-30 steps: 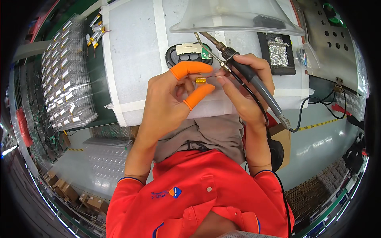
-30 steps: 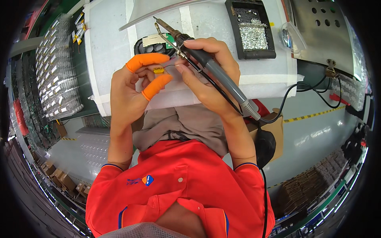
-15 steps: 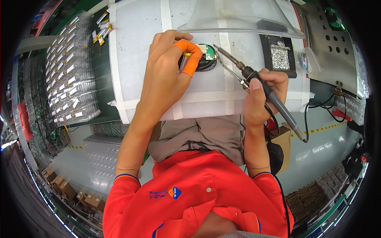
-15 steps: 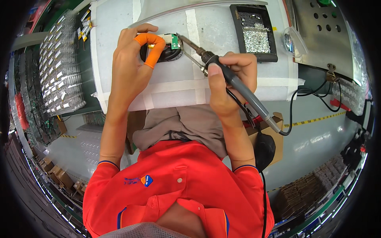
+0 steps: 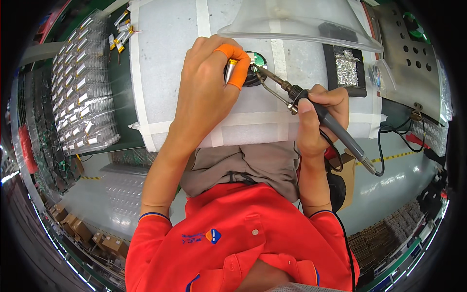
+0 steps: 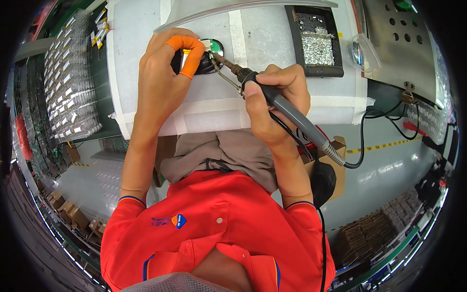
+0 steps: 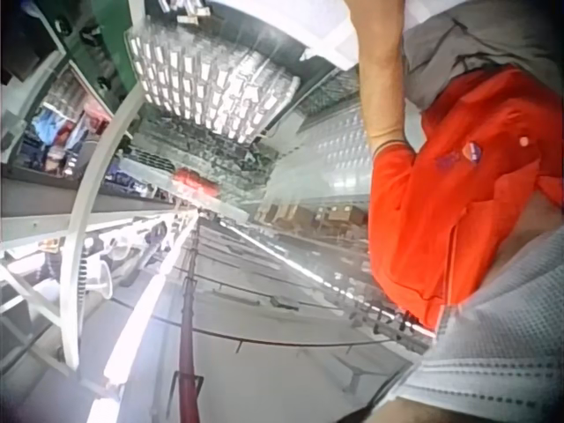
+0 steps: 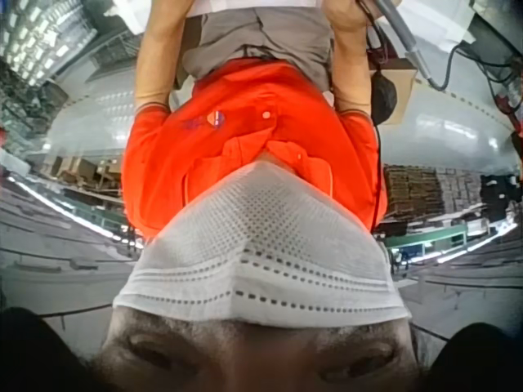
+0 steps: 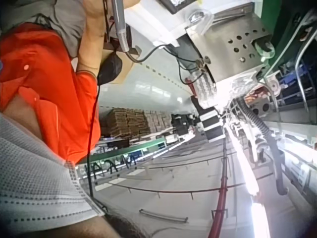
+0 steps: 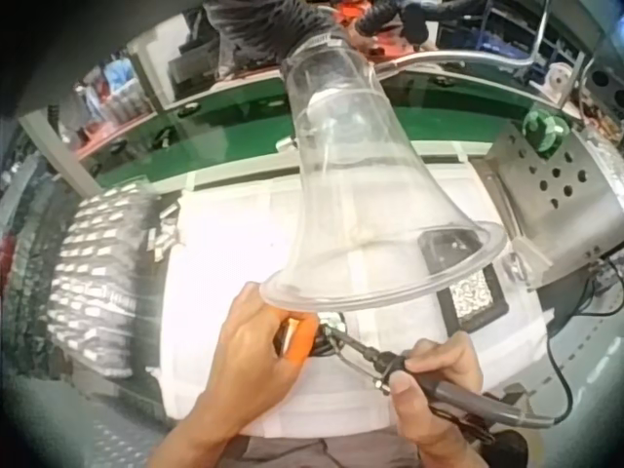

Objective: Soldering electronic components onto circuit boards at an assembly station.

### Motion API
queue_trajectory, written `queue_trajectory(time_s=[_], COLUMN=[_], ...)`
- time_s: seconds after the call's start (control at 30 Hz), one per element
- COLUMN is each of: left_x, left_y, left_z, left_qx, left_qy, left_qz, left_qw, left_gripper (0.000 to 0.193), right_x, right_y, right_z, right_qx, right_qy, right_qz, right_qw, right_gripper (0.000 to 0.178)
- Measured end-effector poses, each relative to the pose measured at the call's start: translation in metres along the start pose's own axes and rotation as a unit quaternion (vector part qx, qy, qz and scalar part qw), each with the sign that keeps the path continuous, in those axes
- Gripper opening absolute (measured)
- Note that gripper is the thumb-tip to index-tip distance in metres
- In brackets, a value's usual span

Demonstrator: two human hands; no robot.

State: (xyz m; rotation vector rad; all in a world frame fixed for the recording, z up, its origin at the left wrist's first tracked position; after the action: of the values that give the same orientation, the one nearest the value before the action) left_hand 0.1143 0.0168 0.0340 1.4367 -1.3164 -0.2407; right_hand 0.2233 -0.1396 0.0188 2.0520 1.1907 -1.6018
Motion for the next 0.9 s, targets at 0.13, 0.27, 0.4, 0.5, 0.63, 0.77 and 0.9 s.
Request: queue_trajectory(time_s=[0.13, 0.27, 0.4, 0.5, 0.63, 0.77, 0.9], left_x=[0.002, 0.002, 0.002, 0.005, 0.005, 0.006, 0.007], left_y=[0.000, 0.000, 0.000, 0.002, 0.004, 0.007, 0.006], left_z=[-0.001, 0.000, 0.003, 0.001, 0.000, -0.004, -0.006], left_qx=[0.034, 0.026, 0.004, 0.027, 0.010, -0.019, -0.027], left_qy=[-0.011, -0.005, 0.009, 0.004, 0.013, -0.007, -0.007], left_qz=[0.019, 0.013, -0.009, 0.006, 0.002, -0.010, -0.018], left_qw=[0.999, 1.000, 1.000, 1.000, 1.000, 1.000, 0.999], left_gripper=[0.010, 0.010, 0.008, 0.010, 0.010, 0.011, 0.012], right_x=[-0.001, -0.003, -0.003, -0.001, -0.001, 0.000, 0.002], right_y=[-0.002, 0.003, 0.006, 0.007, 0.008, 0.008, 0.007], right_z=[0.001, 0.000, 0.000, 0.000, -0.002, -0.003, -0.004], right_qx=[-0.010, 0.011, 0.024, 0.041, 0.048, 0.051, 0.053], right_qy=[0.009, 0.036, 0.037, 0.032, 0.035, 0.020, 0.009], right_qz=[0.015, 0.002, -0.012, -0.026, -0.030, -0.041, -0.041], right_qw=[1.000, 0.999, 0.999, 0.998, 0.998, 0.998, 0.998], right_gripper=[0.019, 0.017, 0.016, 0.016, 0.016, 0.015, 0.015])
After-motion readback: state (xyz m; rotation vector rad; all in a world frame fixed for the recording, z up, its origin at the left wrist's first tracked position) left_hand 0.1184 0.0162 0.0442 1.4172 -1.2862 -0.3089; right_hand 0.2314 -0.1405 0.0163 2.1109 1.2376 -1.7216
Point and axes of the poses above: each hand's wrist, its own z-axis away from the middle knuckle, its own y-axis out of the back of the hand, x = y × z, the point moved 7 cm from there along -z, towards the middle knuckle, and after that the axes turned 10 degrees about -z, right-handed, at the moved point
